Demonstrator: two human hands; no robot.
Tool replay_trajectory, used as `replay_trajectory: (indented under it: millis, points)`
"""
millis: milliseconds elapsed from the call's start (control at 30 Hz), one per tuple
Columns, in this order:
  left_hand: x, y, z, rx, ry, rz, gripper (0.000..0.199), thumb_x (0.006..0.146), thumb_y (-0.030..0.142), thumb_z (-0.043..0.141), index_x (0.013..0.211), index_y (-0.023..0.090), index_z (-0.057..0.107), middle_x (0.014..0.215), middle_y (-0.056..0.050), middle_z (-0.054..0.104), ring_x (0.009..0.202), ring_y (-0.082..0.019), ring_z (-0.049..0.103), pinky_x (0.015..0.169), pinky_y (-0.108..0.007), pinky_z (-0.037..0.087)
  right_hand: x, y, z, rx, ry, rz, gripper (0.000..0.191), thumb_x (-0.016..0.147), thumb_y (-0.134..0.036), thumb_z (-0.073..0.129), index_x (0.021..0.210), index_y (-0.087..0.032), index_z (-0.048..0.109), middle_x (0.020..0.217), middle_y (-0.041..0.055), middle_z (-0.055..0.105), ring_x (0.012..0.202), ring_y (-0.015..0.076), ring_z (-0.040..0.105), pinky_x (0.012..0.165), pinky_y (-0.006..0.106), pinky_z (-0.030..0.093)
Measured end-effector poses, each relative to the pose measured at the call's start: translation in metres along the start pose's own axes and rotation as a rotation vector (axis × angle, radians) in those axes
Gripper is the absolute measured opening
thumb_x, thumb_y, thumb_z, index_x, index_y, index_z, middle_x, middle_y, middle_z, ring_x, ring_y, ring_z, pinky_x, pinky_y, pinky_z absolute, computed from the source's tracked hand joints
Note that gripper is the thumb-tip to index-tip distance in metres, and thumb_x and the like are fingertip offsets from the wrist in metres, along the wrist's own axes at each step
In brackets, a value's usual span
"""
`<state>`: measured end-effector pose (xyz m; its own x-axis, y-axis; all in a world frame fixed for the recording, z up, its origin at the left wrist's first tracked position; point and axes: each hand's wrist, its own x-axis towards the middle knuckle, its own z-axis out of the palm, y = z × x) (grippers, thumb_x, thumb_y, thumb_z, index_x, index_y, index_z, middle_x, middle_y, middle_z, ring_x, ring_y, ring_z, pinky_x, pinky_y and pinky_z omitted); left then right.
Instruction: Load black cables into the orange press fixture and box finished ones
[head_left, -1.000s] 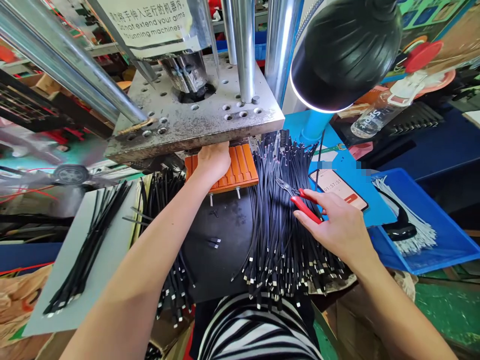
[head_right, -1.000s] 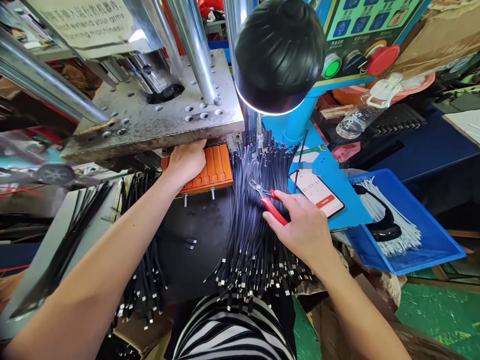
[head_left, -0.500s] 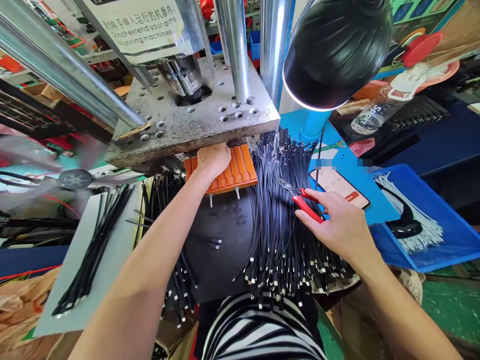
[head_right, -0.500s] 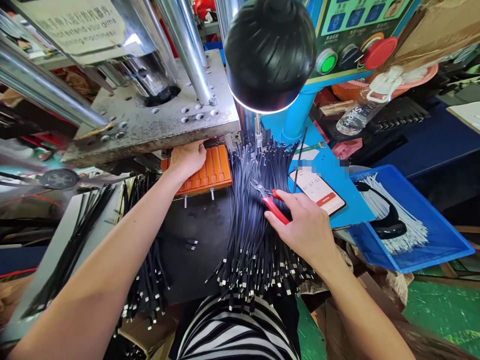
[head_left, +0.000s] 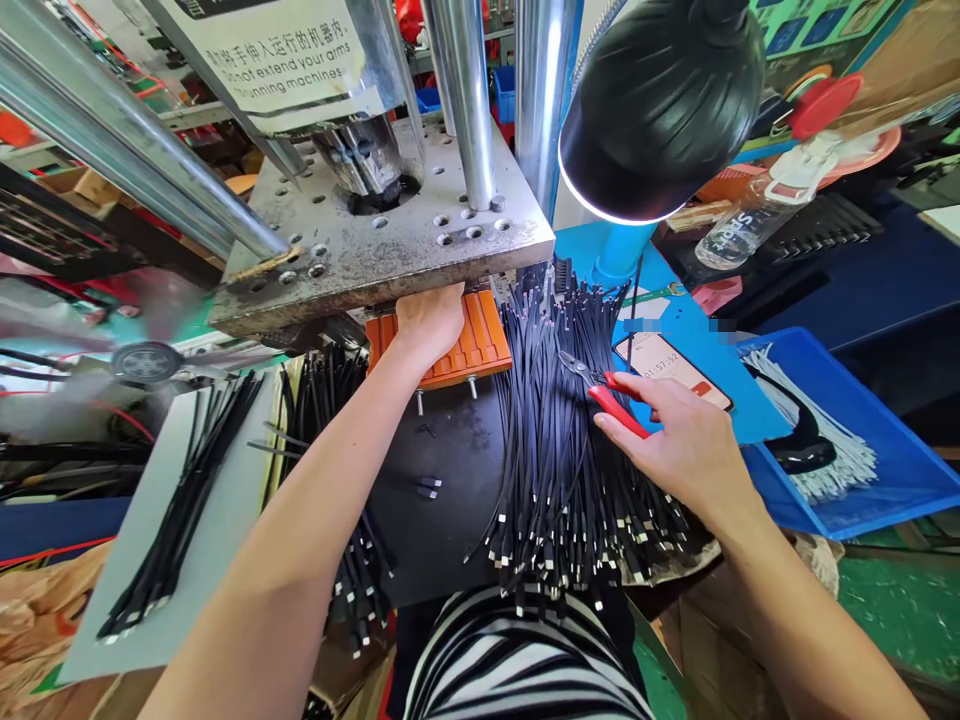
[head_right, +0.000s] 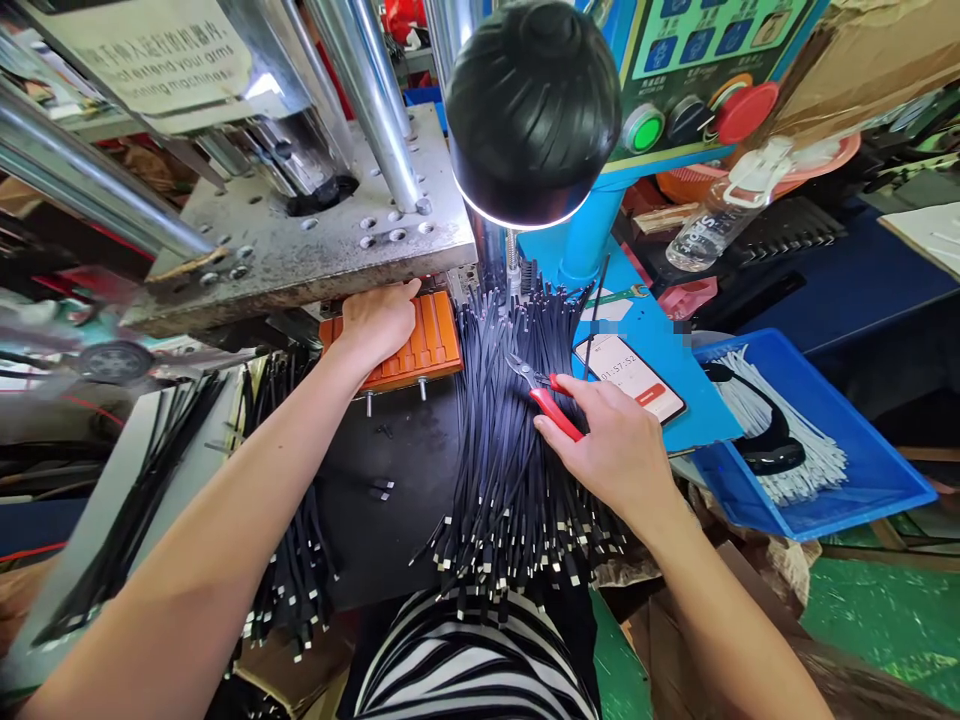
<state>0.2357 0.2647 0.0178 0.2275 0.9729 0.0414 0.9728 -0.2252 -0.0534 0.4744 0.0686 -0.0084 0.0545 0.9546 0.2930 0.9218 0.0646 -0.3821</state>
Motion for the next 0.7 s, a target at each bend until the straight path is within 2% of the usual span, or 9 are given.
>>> replay_trajectory:
  millis: [100, 233, 400, 533, 700]
  points:
    - [0.001, 0.0, 0.001, -0.047, -0.008, -0.042, 0.047, 0.094, 0.016, 0.031, 0.132, 0.023, 0.058, 0.125, -0.014, 0.065, 0.121, -0.032, 0.057, 0.095, -0.047, 0.048, 0.013, 0.011, -0.004, -0.019, 0.019, 0.025, 0.044, 0.084, -0.048, 0.063, 0.119, -0.021, 0.066, 0.106, 0.0087, 0.071, 0.083, 0.0257, 0.066, 0.072, 0.036, 0.051]
    - [0.0, -0.004, 0.003, -0.156, 0.054, -0.06, 0.044, 0.09, 0.016, 0.037, 0.124, 0.023, 0.063, 0.126, -0.01, 0.065, 0.12, -0.034, 0.058, 0.095, -0.048, 0.048, 0.051, 0.04, -0.003, -0.123, 0.007, 0.067, 0.045, 0.083, -0.05, 0.062, 0.118, -0.022, 0.067, 0.104, 0.01, 0.071, 0.09, 0.0293, 0.065, 0.075, 0.037, 0.048]
    - [-0.01, -0.02, 0.007, -0.226, 0.166, -0.103, 0.037, 0.09, 0.019, 0.039, 0.116, 0.013, 0.064, 0.121, -0.014, 0.066, 0.116, -0.032, 0.059, 0.102, -0.042, 0.045, 0.107, 0.082, 0.017, -0.288, -0.1, 0.105, 0.051, 0.081, -0.054, 0.059, 0.119, -0.022, 0.067, 0.102, 0.0125, 0.071, 0.091, 0.032, 0.064, 0.073, 0.037, 0.045]
    - [-0.01, -0.024, 0.006, -0.205, 0.111, -0.043, 0.038, 0.092, 0.022, 0.037, 0.119, 0.011, 0.061, 0.121, -0.017, 0.065, 0.118, -0.032, 0.058, 0.104, -0.042, 0.042, 0.134, 0.1, 0.037, -0.306, -0.169, 0.038, 0.055, 0.082, -0.058, 0.055, 0.123, -0.022, 0.065, 0.11, 0.0129, 0.069, 0.099, 0.0322, 0.062, 0.08, 0.039, 0.044]
    - [0.014, -0.013, 0.007, -0.219, 0.079, -0.045, 0.038, 0.095, 0.024, 0.035, 0.119, 0.017, 0.063, 0.119, -0.013, 0.067, 0.117, -0.03, 0.058, 0.105, -0.043, 0.041, 0.143, 0.105, 0.05, -0.297, -0.178, 0.05, 0.059, 0.083, -0.059, 0.053, 0.127, -0.021, 0.063, 0.117, 0.015, 0.066, 0.105, 0.0346, 0.059, 0.085, 0.044, 0.043]
